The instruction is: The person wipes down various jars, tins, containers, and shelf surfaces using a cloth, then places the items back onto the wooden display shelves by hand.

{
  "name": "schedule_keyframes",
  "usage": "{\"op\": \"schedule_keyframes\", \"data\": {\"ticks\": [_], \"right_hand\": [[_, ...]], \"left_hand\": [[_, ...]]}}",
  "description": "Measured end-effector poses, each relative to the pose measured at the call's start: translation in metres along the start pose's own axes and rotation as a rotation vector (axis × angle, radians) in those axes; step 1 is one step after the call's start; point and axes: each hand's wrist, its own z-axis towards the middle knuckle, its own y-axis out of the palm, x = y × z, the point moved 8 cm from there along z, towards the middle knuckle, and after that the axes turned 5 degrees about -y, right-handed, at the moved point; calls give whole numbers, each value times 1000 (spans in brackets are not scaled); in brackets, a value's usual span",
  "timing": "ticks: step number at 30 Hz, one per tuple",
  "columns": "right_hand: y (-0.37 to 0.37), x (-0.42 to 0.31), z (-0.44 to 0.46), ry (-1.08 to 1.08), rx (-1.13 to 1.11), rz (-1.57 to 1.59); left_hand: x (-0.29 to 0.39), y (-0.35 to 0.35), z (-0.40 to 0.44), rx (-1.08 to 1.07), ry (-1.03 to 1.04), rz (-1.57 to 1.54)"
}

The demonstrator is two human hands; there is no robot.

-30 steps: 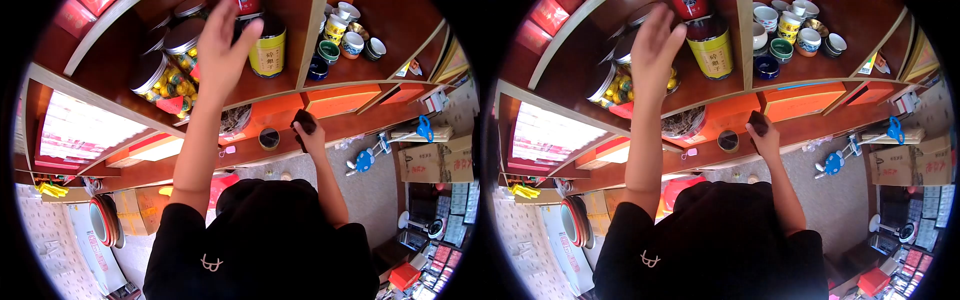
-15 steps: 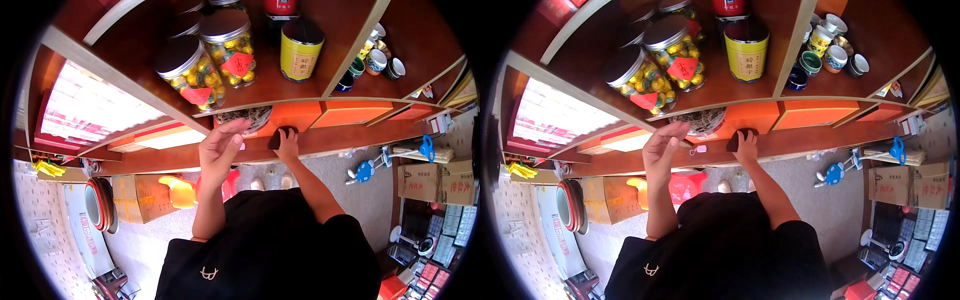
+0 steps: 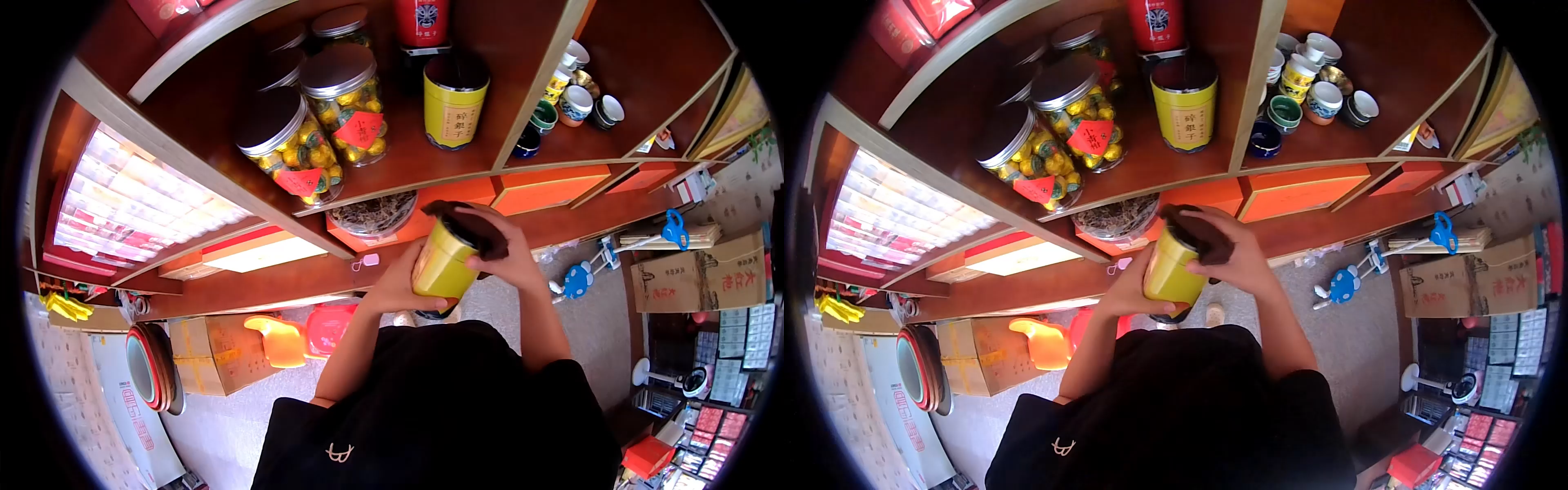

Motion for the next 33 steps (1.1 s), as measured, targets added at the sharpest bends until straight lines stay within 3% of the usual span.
{"op": "schedule_keyframes", "data": {"ticks": [1,2,3,5,7,9,11,12,14,16,20,21,23,25,27,30,31,33], "right_hand": [[1,-14,4,-98,34,-90],[8,-43,11,-382,-3,-396],[10,-41,12,-388,-3,-402],[20,-57,-8,-773,117,-595],[63,-81,-18,-912,-51,-818],[98,-76,-23,-702,-279,-869],[102,-62,-41,-678,-271,-833],[97,-45,-53,-743,-172,-839],[91,-34,-59,-809,-81,-850],[75,-42,-50,-646,95,-690],[46,-74,-12,-565,253,-712],[32,-67,0,-570,261,-432],[26,-64,6,-570,268,-151],[27,-43,10,-261,317,361],[37,26,-17,223,432,577],[43,54,-35,271,418,733],[42,50,-34,273,418,731],[27,21,-28,35,464,576]], "left_hand": [[2,3,3,25,-1,-146],[2,9,2,-6,4,-241],[1,14,2,-7,13,-239],[-6,23,-1,-27,50,-586],[-18,17,-5,118,84,-802],[-59,8,-2,110,116,-857],[-43,-13,-7,53,108,-882],[-35,-24,-10,24,103,-894],[-17,-35,-19,271,66,-661],[1,-24,-7,202,132,-730],[35,1,-2,167,117,-586],[39,2,-9,197,170,-429],[41,4,-12,221,122,-492],[37,3,-14,221,122,-550],[34,1,-12,224,129,-611],[24,-4,-8,249,166,-659],[18,-8,-4,275,206,-532],[20,-11,0,302,241,-406]]}}
